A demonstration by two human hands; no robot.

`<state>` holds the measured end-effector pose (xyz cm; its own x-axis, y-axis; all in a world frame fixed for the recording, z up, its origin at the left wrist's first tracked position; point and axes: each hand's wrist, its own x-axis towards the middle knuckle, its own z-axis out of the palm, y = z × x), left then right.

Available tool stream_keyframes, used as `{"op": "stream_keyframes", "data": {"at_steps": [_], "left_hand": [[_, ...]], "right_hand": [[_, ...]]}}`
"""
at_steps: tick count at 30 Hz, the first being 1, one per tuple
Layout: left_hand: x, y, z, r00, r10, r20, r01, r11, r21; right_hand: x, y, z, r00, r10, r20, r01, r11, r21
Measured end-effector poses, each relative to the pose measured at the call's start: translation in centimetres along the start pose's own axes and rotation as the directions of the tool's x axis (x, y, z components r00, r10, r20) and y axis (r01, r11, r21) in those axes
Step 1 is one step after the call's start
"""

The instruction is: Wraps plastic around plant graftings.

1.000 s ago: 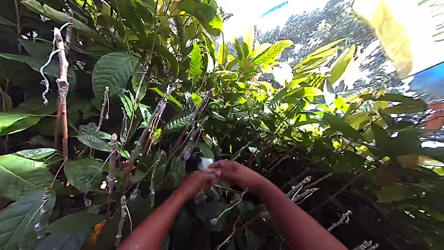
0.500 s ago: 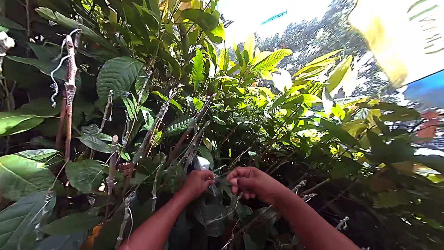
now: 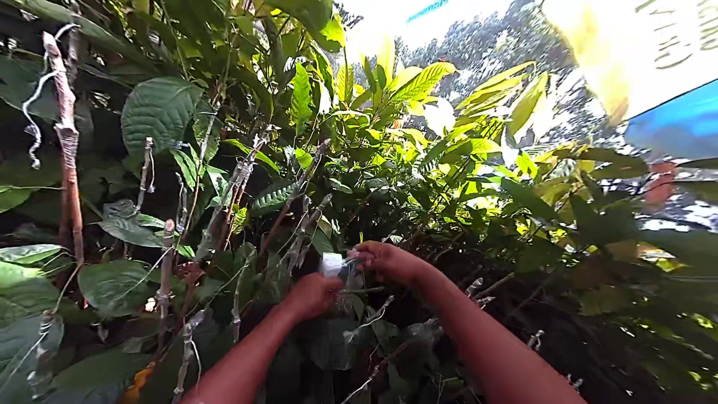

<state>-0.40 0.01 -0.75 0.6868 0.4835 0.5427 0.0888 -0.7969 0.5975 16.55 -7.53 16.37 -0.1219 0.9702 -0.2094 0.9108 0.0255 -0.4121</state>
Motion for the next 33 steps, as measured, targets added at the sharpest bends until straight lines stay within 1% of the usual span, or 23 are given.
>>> {"op": "stream_keyframes", "data": {"at_steps": [2,4,6,8,10,12,13,14,16,17,18,19,21,22,23,24,25,26,27,28,31,32,33], "left_hand": [[-0.3,-0.9,-0.6,0.992,0.008,-0.127,-0.015,0.998,-0.054],[-0.4,-1.3,-1.0,0.972,-0.072,-0.224,0.039,0.988,-0.151],[-0.3,-1.1,-1.4,0.949,-0.17,-0.263,0.108,0.966,-0.234],[-0.1,-0.9,-1.8,0.945,-0.202,-0.259,0.144,0.964,-0.225],[-0.2,-0.3,-1.8,0.971,-0.142,-0.193,0.118,0.985,-0.129],[-0.1,0.1,-1.1,0.994,-0.05,-0.096,0.046,0.998,-0.045],[-0.1,0.1,-0.8,0.997,-0.014,-0.075,0.011,0.999,-0.03],[-0.1,0.0,-0.7,0.996,0.004,-0.092,-0.008,0.999,-0.043],[-0.1,-0.3,-1.4,0.988,-0.058,-0.143,0.044,0.994,-0.097],[-0.1,-0.3,-1.6,0.981,-0.104,-0.162,0.082,0.988,-0.134],[-0.1,-0.2,-1.8,0.976,-0.14,-0.167,0.114,0.982,-0.154],[0.0,0.0,-2.0,0.974,-0.156,-0.165,0.131,0.98,-0.151],[0.0,0.6,-2.1,0.981,-0.139,-0.132,0.129,0.988,-0.083],[0.0,0.9,-2.0,0.988,-0.11,-0.105,0.106,0.993,-0.041],[-0.1,1.0,-1.9,0.993,-0.078,-0.09,0.077,0.997,-0.017],[-0.1,1.1,-1.9,0.993,-0.053,-0.104,0.052,0.999,-0.013],[0.0,1.0,-2.2,0.99,-0.049,-0.132,0.047,0.999,-0.015],[0.1,0.9,-2.5,0.985,-0.06,-0.161,0.057,0.998,-0.026],[0.0,0.9,-2.6,0.981,-0.085,-0.174,0.079,0.996,-0.041],[0.0,1.1,-2.8,0.979,-0.107,-0.174,0.1,0.994,-0.046],[0.1,2.4,-2.6,0.989,-0.122,-0.085,0.123,0.992,0.006],[0.0,2.5,-2.4,0.994,-0.104,-0.041,0.105,0.994,0.025],[0.0,2.5,-2.3,0.997,-0.073,-0.022,0.074,0.997,0.032]], "right_hand": [[0.3,1.1,1.8,0.993,0.026,-0.111,-0.058,0.954,-0.293],[-0.1,0.6,3.8,0.976,0.041,-0.212,-0.118,0.925,-0.362],[-0.9,-0.1,4.6,0.977,0.063,-0.203,-0.117,0.956,-0.269],[-2.0,-2.2,4.5,0.993,0.026,-0.115,-0.037,0.995,-0.096],[-2.6,-4.6,3.5,0.998,-0.043,-0.049,0.049,0.992,0.119],[-1.9,-3.6,0.9,0.994,-0.103,-0.019,0.105,0.96,0.261],[-1.5,-1.9,-0.2,0.996,-0.087,-0.028,0.091,0.976,0.197],[-1.1,-0.6,-0.5,0.998,-0.034,-0.056,0.035,0.999,0.023],[-0.9,-0.3,1.4,0.989,0.043,-0.144,-0.091,0.936,-0.341],[-1.5,-1.3,2.8,0.981,0.048,-0.187,-0.119,0.915,-0.385],[-2.3,-2.5,3.7,0.976,0.016,-0.216,-0.092,0.934,-0.345],[-3.1,-3.6,3.8,0.974,-0.041,-0.223,-0.009,0.976,-0.217],[-3.4,-4.7,2.1,0.972,-0.115,-0.204,0.141,0.983,0.12],[-3.0,-4.0,0.5,0.975,-0.133,-0.177,0.162,0.973,0.162],[-2.5,-2.7,-0.7,0.98,-0.12,-0.16,0.133,0.988,0.073],[-2.2,-1.5,-1.2,0.984,-0.078,-0.159,0.058,0.99,-0.127],[-2.1,-1.1,-0.6,0.981,-0.042,-0.188,-0.023,0.942,-0.335],[-2.4,-1.6,0.8,0.976,-0.024,-0.218,-0.081,0.885,-0.459],[-3.1,-2.8,2.2,0.974,-0.031,-0.222,-0.085,0.865,-0.495],[-3.8,-4.3,3.2,0.979,-0.051,-0.199,-0.043,0.895,-0.443],[-3.6,-5.7,1.4,0.976,-0.161,-0.145,0.161,0.987,-0.013],[-2.9,-4.5,0.0,0.981,-0.152,-0.122,0.159,0.986,0.043],[-2.2,-3.0,-0.9,0.987,-0.123,-0.108,0.121,0.992,-0.024]]}}
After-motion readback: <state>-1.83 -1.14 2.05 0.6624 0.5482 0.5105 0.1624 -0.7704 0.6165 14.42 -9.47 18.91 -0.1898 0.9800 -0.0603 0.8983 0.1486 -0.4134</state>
